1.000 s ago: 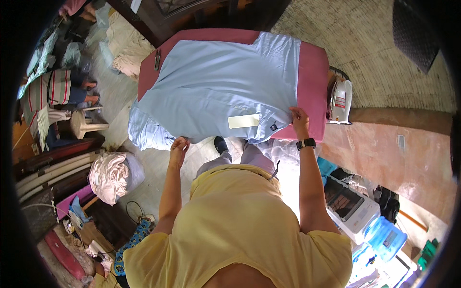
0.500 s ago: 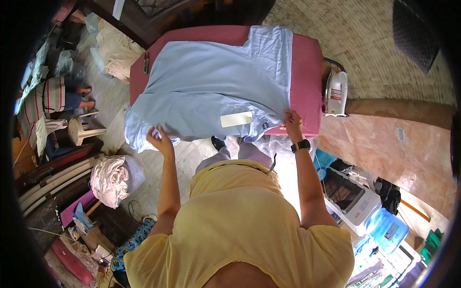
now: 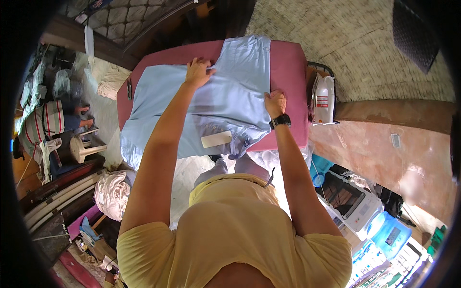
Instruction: The person irons a blue shirt on a pink ironing board using a steam iron. The person adjusts the garment, irons the body and sleeves, and marks a section of the shirt with a pen.
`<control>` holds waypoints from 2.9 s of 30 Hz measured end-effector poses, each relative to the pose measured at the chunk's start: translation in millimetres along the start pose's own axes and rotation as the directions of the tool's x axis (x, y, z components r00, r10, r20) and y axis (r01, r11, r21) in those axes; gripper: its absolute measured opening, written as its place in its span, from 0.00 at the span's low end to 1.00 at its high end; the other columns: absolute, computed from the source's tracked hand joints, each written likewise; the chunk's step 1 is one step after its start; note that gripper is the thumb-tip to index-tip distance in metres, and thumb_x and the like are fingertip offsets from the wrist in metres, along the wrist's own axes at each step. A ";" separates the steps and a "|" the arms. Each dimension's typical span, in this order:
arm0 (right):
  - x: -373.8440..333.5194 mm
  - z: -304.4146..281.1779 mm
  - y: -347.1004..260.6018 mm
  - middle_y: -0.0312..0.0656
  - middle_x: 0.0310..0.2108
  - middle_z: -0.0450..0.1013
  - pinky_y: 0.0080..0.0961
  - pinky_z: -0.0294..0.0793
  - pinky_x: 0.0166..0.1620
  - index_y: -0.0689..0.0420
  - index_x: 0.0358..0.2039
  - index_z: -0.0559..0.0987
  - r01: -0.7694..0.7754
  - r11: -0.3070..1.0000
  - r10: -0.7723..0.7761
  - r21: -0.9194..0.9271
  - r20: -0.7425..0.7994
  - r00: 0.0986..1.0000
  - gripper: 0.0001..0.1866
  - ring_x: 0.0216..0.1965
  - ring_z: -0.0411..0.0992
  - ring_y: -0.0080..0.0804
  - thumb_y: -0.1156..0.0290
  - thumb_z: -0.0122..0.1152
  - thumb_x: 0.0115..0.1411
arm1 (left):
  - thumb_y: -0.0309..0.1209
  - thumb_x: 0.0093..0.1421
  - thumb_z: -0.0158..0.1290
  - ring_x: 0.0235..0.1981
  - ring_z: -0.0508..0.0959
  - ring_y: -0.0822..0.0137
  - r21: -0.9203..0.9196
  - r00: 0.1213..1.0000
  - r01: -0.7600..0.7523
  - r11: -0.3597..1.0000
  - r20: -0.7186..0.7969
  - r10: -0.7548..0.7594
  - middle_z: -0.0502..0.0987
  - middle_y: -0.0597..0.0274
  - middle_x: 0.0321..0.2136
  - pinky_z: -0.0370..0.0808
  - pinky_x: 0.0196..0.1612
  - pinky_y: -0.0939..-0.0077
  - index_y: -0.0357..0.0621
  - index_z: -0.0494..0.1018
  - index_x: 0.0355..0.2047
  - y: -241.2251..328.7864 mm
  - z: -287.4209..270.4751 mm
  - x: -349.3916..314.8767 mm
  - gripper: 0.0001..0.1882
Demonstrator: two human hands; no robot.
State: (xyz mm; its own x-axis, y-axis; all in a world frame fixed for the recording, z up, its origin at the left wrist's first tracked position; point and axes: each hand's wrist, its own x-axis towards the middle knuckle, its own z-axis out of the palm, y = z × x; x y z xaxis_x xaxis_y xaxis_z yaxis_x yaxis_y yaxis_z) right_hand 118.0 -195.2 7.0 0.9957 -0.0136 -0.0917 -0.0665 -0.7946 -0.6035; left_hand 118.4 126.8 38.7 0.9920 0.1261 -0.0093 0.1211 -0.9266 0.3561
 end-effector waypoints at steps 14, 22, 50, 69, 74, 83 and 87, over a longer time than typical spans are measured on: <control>150.7 43.8 -48.0 0.52 0.34 0.75 0.44 0.73 0.44 0.64 0.34 0.74 0.222 0.939 -0.308 -0.263 -0.355 0.883 0.22 0.38 0.74 0.56 0.54 0.63 0.56 | 0.39 0.63 0.52 0.49 0.76 0.47 -0.561 0.978 0.165 0.811 -0.015 -0.209 0.77 0.42 0.45 0.72 0.49 0.59 0.48 0.62 0.52 37.7 26.5 111.5 0.21; 147.9 27.5 -61.2 0.53 0.32 0.75 0.49 0.74 0.37 0.57 0.38 0.67 0.142 0.974 -0.098 0.175 -0.236 0.967 0.15 0.33 0.75 0.57 0.64 0.60 0.57 | 0.20 0.54 0.54 0.51 0.72 0.51 -0.387 0.939 0.051 0.921 -0.294 -0.175 0.72 0.48 0.47 0.70 0.54 0.61 0.44 0.71 0.53 22.6 51.3 114.1 0.24; 68.8 -149.5 67.5 0.52 0.35 0.70 0.45 0.70 0.39 0.58 0.47 0.73 -0.329 0.637 -0.353 -0.697 -0.644 0.679 0.29 0.42 0.67 0.51 0.43 0.52 0.62 | 0.63 0.58 0.47 0.70 0.41 0.41 0.199 0.901 -0.419 0.886 -0.025 0.432 0.47 0.65 0.70 0.43 0.67 0.35 0.62 0.58 0.66 146.6 84.6 31.5 0.40; 64.9 -111.5 -114.8 0.52 0.20 0.75 0.47 0.75 0.30 0.58 0.33 0.79 0.468 0.852 -0.479 -0.235 0.012 0.878 0.36 0.25 0.76 0.56 0.32 0.57 0.51 | 0.31 0.59 0.55 0.45 0.76 0.46 -0.540 0.937 0.182 0.822 -0.157 -0.311 0.77 0.48 0.37 0.71 0.49 0.56 0.41 0.62 0.49 25.5 33.2 65.5 0.21; 62.6 -52.7 -133.2 0.57 0.23 0.76 0.49 0.76 0.31 0.59 0.29 0.78 0.420 0.883 -0.412 -0.208 0.084 0.907 0.34 0.29 0.77 0.58 0.34 0.56 0.54 | 0.30 0.60 0.51 0.38 0.79 0.47 -0.552 0.953 0.120 0.825 -0.169 -0.251 0.79 0.48 0.35 0.74 0.44 0.56 0.44 0.60 0.50 -1.8 46.8 71.7 0.19; 76.4 -49.7 -117.9 0.56 0.22 0.76 0.49 0.77 0.28 0.59 0.34 0.76 0.387 0.872 -0.395 -0.301 0.036 0.918 0.33 0.27 0.77 0.57 0.35 0.56 0.55 | 0.30 0.57 0.60 0.41 0.78 0.61 -0.683 0.979 0.164 0.712 0.200 -0.034 0.80 0.57 0.40 0.73 0.48 0.69 0.49 0.73 0.51 29.6 17.9 75.7 0.20; 88.6 -45.2 -126.9 0.56 0.21 0.76 0.48 0.77 0.28 0.60 0.32 0.76 0.296 0.908 -0.331 -0.298 -0.073 0.941 0.33 0.26 0.77 0.57 0.36 0.57 0.55 | 0.23 0.56 0.58 0.41 0.73 0.73 -0.748 0.943 0.308 0.588 0.322 -0.084 0.76 0.68 0.45 0.71 0.47 0.77 0.51 0.71 0.57 18.3 23.0 91.3 0.27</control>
State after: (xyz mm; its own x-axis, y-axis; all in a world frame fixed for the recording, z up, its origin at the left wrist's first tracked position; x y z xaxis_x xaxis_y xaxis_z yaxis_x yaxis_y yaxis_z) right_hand 217.6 -123.0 111.3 0.9636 0.2058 0.1709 0.2536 -0.9059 -0.3392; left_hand 212.1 113.1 22.8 0.9367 0.0828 -0.3402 0.3501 -0.2406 0.9053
